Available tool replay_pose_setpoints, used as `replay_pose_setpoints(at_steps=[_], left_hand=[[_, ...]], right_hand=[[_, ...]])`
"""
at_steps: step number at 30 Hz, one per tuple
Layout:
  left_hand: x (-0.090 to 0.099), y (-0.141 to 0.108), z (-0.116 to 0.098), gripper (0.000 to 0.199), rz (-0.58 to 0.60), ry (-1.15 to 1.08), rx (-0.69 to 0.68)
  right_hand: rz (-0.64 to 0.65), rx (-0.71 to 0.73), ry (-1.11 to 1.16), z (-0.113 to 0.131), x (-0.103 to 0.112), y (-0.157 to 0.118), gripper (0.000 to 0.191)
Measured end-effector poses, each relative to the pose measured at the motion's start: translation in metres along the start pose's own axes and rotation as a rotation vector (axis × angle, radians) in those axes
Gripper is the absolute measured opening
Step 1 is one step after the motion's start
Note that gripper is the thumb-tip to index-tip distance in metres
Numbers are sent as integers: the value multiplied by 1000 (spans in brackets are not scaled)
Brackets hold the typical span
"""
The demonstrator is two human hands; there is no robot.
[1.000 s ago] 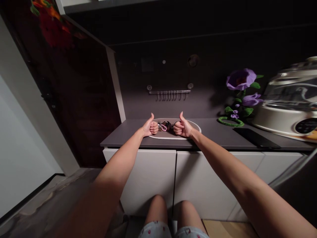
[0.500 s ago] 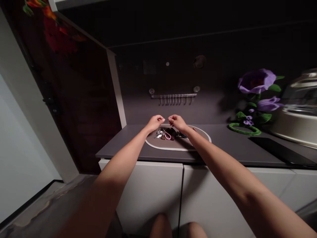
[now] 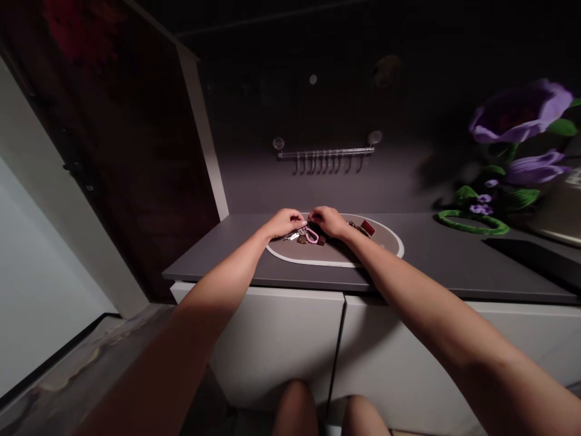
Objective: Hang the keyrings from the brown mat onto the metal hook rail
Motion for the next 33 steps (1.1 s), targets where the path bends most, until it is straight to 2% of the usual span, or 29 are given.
replay_pose_setpoints(at_steps=[10, 16, 22, 27, 33], left_hand=[[-4, -3, -2, 22, 69, -71, 1], [1, -2, 2, 16, 66, -242, 36], [8, 3, 12, 20, 39, -471, 123], [14, 10, 19, 18, -4, -648, 139], [15, 11, 21, 14, 13, -826, 135]], right_hand=[[-10, 24, 44, 0, -3, 4, 14], [-27, 22, 78, 0, -3, 5, 11], [-80, -13, 185, 7, 2, 4, 7], [-150, -30, 331, 7, 3, 4, 6], [-253, -38, 661, 8, 3, 5, 7]])
Point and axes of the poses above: each hand's wrist, its own y-axis towards the middle knuckle, its own x-axis out of the back of the hand, z = x × y, the point moved 8 cm from there along y, towards the middle knuckle, and after that the axes turned 15 degrees about x, right-handed, at the moved point
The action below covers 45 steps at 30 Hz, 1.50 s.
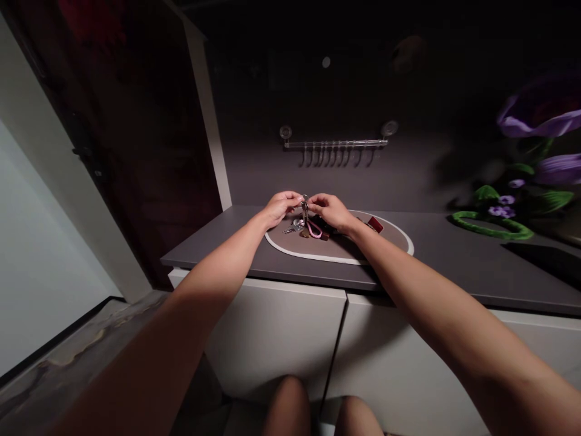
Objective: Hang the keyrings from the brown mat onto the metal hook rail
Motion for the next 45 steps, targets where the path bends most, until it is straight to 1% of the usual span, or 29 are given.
replay_pose_setpoints(at_steps=[3, 6, 15, 19, 22, 25, 28, 30, 32, 34, 36, 41, 45], left_hand=[[0, 0, 1, 14, 12, -43, 15], [-1, 0, 2, 17, 19, -79, 31], [-6, -1, 4, 22, 49, -134, 57], [-7, -3, 0, 26, 5, -83, 32], [-4, -3, -4, 28, -32, -86, -1], [6, -2, -7, 25, -145, -90, -21], [22, -1, -6, 20, -328, -20, -21], [31, -1, -5, 21, -445, 88, -34], [35, 0, -5, 22, -519, 227, -58], [36, 2, -4, 22, -546, 350, -82], [35, 4, -3, 22, -547, 428, -101], [36, 8, 0, 23, -556, 490, -96], [35, 9, 2, 23, -565, 538, -97]], right_hand=[[-33, 0, 136, 7, -1, -1, 7], [-58, -21, 222, 10, -1, -2, 9], [-109, -13, 215, 8, 2, -3, 18], [-144, -3, 206, 7, 4, -4, 24], [-189, 2, 278, 7, 4, -3, 27], [-242, -36, 352, 4, 5, 2, 29], [-305, -78, 397, 2, 10, 13, 28], [-347, -96, 410, 2, 15, 25, 26], [-380, -120, 414, 2, 19, 39, 24], [-417, -136, 434, 2, 22, 53, 20], [-425, -144, 467, 2, 22, 68, 16], [-466, -193, 499, -4, 19, 96, 13], [-558, -228, 515, -11, 16, 107, 14]])
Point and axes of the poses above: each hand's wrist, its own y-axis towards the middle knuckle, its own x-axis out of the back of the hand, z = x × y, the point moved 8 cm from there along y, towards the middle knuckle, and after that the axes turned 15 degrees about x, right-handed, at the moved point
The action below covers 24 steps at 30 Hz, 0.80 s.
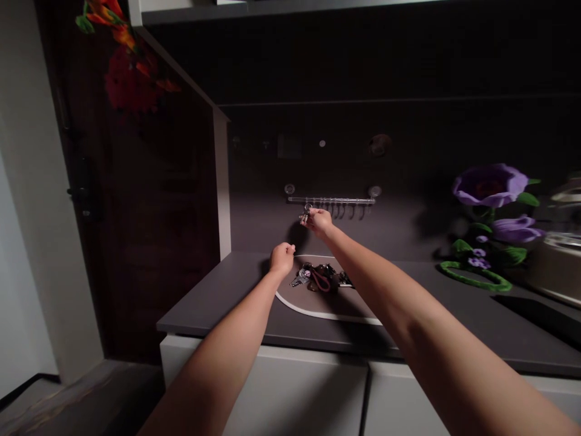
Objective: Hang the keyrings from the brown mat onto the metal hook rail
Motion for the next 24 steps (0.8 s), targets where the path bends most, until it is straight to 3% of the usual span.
replay_pose_setpoints(at_steps=[7, 16, 24], left_hand=[[-1, -2, -3, 26, -15, 103, -20], [0, -2, -4, 24, -5, 111, -4], [-1, -1, -1, 23, 14, 101, -18]], right_hand=[[-135, -40, 21, -14, 0, 5, 16], [-108, -67, -22, -31, 6, 3, 16], [-63, -48, -85, -29, 11, 1, 21]])
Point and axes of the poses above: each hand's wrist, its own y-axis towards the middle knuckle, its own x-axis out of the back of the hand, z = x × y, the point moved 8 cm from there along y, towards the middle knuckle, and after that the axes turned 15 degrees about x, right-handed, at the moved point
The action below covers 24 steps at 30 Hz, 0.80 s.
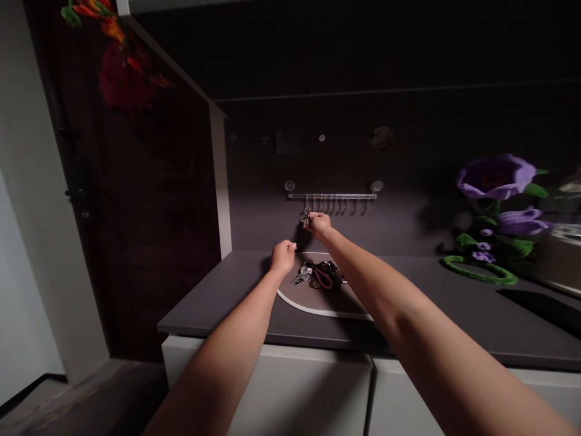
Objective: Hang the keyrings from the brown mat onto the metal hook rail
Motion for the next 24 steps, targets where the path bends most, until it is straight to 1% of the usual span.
replay_pose_setpoints(at_steps=[3, 6, 13, 16, 19, 21, 24], left_hand=[[0, -1, -1, 21, 9, -19, -3], [0, -2, -1, 19, 29, -53, -7], [-4, -2, 0, 14, 108, -199, -21], [-4, -6, -5, 12, 157, -242, -33], [-6, -11, -9, 10, 221, -233, -25], [-7, -15, -12, 11, 272, -216, -27], [-8, -20, -15, 11, 318, -187, -54]], right_hand=[[28, 10, -24, 2, 2, -1, 23], [21, 1, -38, 3, 8, -6, 23], [26, -46, -85, 15, 18, -27, 18], [78, -60, -88, 24, 20, -40, 13], [166, -57, -131, 30, 21, -56, 12], [227, -39, -179, 30, 24, -66, 12], [291, 20, -263, 24, 33, -80, 10]])
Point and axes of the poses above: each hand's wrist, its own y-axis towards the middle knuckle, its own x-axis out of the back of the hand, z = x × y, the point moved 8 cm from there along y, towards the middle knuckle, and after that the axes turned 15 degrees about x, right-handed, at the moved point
